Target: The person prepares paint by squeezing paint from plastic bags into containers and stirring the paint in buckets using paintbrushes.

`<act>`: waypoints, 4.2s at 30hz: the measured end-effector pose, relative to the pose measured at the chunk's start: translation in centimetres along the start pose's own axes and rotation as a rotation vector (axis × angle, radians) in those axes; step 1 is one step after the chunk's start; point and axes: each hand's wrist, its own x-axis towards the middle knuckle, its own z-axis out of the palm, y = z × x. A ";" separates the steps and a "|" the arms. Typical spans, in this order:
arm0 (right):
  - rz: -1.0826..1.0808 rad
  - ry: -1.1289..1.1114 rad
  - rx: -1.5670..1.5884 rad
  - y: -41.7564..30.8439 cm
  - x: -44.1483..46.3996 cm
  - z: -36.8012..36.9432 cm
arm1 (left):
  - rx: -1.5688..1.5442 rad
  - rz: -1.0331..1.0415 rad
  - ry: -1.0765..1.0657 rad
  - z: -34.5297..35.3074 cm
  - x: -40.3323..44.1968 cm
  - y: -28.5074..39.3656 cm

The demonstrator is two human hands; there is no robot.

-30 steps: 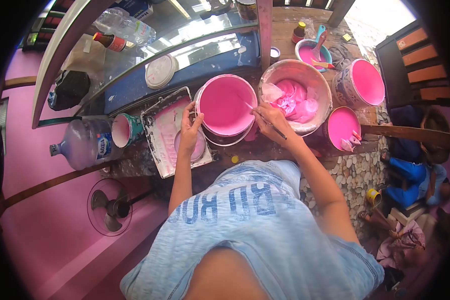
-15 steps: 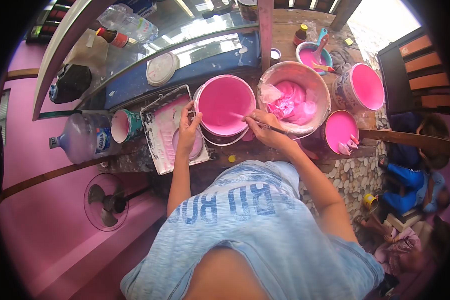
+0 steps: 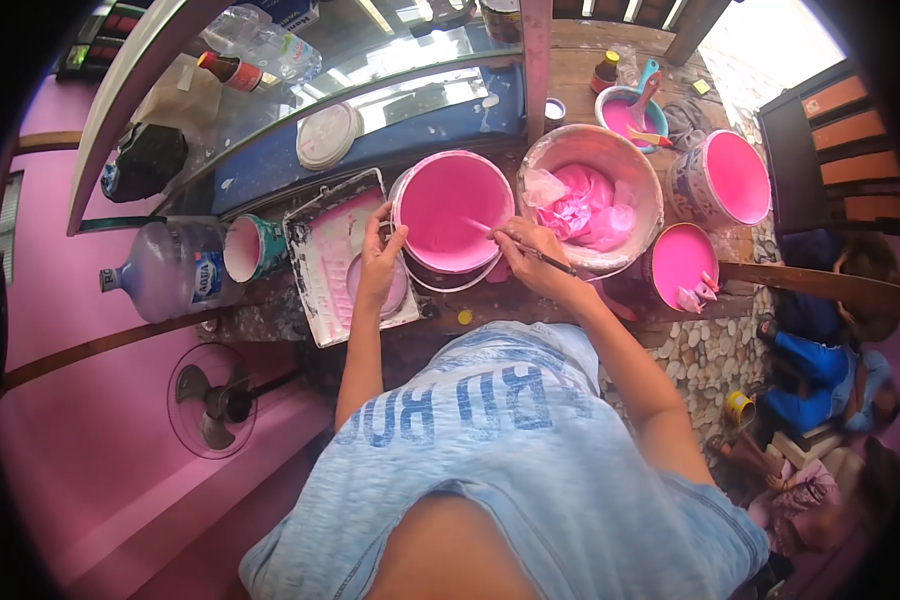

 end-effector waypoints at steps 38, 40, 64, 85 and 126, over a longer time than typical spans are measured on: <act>-0.246 0.067 -0.144 1.9 1.0 -0.7 | 0.051 0.016 0.017 -0.2 0.2 -0.2; -0.208 -0.004 -0.084 1.8 1.2 -0.6 | 0.067 -0.003 0.009 -0.3 0.0 0.0; -0.283 -0.029 -0.222 1.5 2.3 -1.5 | 0.079 0.003 -0.006 -0.6 0.0 -0.2; -0.307 -0.026 -0.195 0.8 2.7 -0.9 | 0.044 0.025 0.024 0.0 -0.2 0.2; -0.174 -0.293 -0.082 1.5 2.2 -1.2 | 0.154 0.024 0.033 -0.6 0.8 -0.6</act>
